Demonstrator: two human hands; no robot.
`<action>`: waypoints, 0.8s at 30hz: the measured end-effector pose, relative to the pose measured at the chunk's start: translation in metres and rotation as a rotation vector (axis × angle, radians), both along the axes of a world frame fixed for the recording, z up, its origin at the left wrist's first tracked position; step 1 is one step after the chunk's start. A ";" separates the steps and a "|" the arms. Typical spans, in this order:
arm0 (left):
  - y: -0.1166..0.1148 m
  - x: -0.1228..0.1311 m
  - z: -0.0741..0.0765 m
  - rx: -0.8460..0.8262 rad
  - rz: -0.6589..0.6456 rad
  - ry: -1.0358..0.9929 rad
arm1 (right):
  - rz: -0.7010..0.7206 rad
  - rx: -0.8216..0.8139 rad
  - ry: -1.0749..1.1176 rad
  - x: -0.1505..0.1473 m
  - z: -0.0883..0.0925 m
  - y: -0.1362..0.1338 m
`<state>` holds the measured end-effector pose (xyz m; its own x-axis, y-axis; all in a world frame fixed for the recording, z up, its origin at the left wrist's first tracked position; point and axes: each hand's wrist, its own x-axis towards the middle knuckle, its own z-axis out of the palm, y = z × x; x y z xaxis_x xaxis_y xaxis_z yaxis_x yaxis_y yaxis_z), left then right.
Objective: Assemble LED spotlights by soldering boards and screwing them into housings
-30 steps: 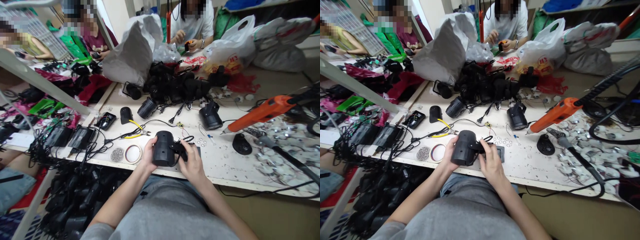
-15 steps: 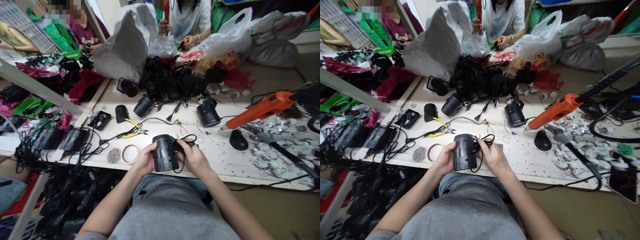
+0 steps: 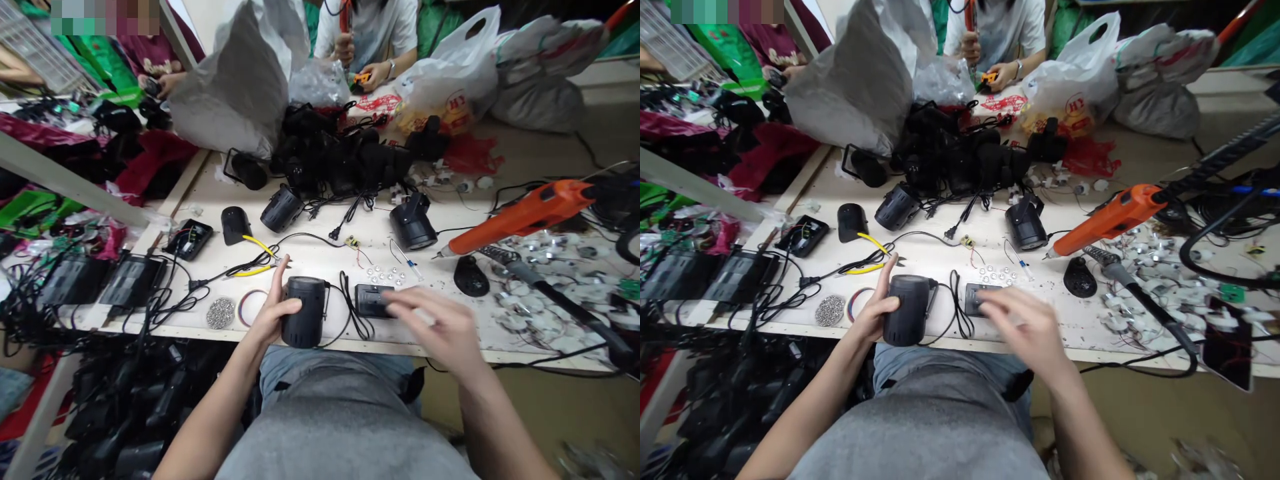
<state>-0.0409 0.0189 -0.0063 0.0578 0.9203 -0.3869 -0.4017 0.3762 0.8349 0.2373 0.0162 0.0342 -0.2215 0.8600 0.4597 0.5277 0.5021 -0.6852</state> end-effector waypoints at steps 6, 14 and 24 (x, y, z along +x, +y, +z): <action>-0.018 0.005 0.014 0.054 -0.038 0.057 | -0.756 0.358 0.428 0.066 -0.015 0.056; -0.022 0.016 0.000 -0.090 -0.032 -0.010 | -0.690 0.173 0.371 0.056 -0.006 0.099; 0.013 0.039 -0.005 -0.085 -0.142 0.275 | -0.180 0.078 0.770 -0.004 0.013 0.041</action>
